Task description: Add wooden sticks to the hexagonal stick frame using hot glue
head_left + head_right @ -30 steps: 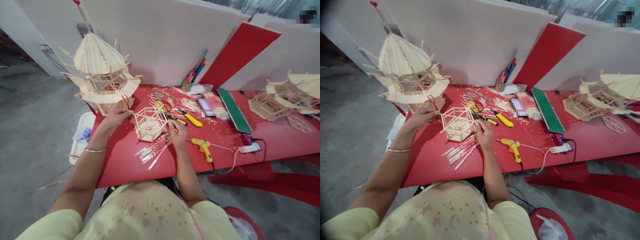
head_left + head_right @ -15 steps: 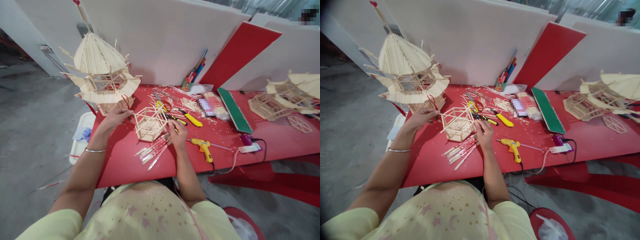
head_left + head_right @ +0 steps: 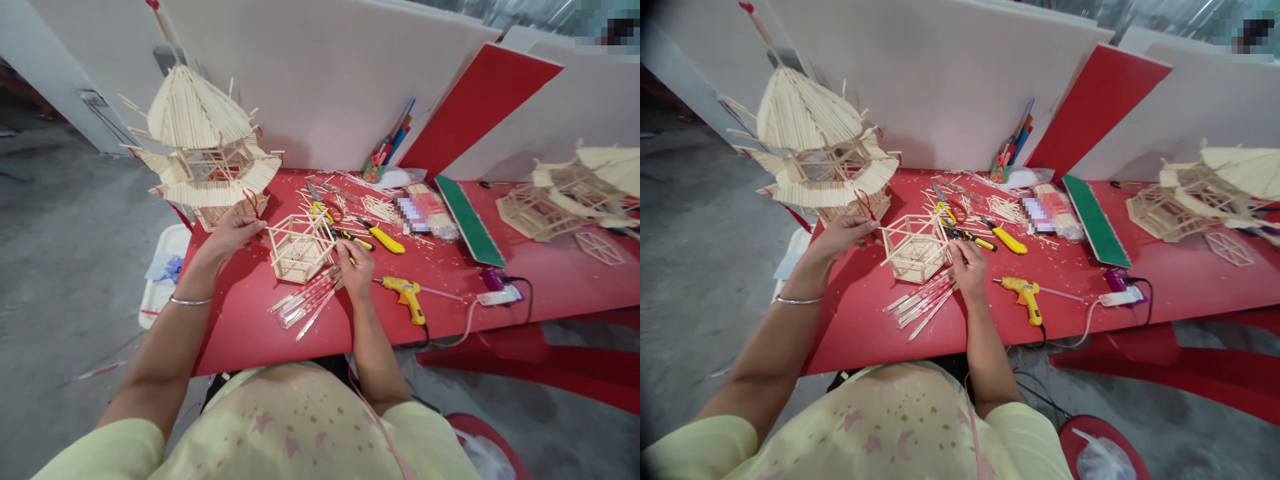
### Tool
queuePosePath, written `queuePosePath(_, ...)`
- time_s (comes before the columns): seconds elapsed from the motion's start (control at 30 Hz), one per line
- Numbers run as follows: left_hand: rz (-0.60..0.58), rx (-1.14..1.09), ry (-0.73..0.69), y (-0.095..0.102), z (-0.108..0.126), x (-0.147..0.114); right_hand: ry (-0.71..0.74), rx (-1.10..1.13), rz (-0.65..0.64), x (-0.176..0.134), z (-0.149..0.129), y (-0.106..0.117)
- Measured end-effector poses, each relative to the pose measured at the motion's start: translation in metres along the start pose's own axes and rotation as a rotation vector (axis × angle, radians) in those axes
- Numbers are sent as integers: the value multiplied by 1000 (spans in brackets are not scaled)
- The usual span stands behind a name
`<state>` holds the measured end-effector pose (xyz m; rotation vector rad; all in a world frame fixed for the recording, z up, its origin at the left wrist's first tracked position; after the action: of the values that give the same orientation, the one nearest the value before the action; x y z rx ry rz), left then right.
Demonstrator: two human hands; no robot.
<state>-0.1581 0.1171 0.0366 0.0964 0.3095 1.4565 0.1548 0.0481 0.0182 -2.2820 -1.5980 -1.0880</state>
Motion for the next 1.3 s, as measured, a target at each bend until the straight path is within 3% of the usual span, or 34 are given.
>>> queuePosePath(1.3, 4, -2, 10, 1, 1, -2, -24, -14, -3, 0, -1, 0)
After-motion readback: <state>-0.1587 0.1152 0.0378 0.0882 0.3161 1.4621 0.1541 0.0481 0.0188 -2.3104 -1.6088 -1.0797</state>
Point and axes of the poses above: each hand's wrist, its own x-axis towards the middle knuckle, its own y-axis out of the back of the hand, z = x × y, the point moved 5 cm from there along x, towards the middle knuckle, and after that the axes turned 2 degrees about x, right-handed, at the moved point
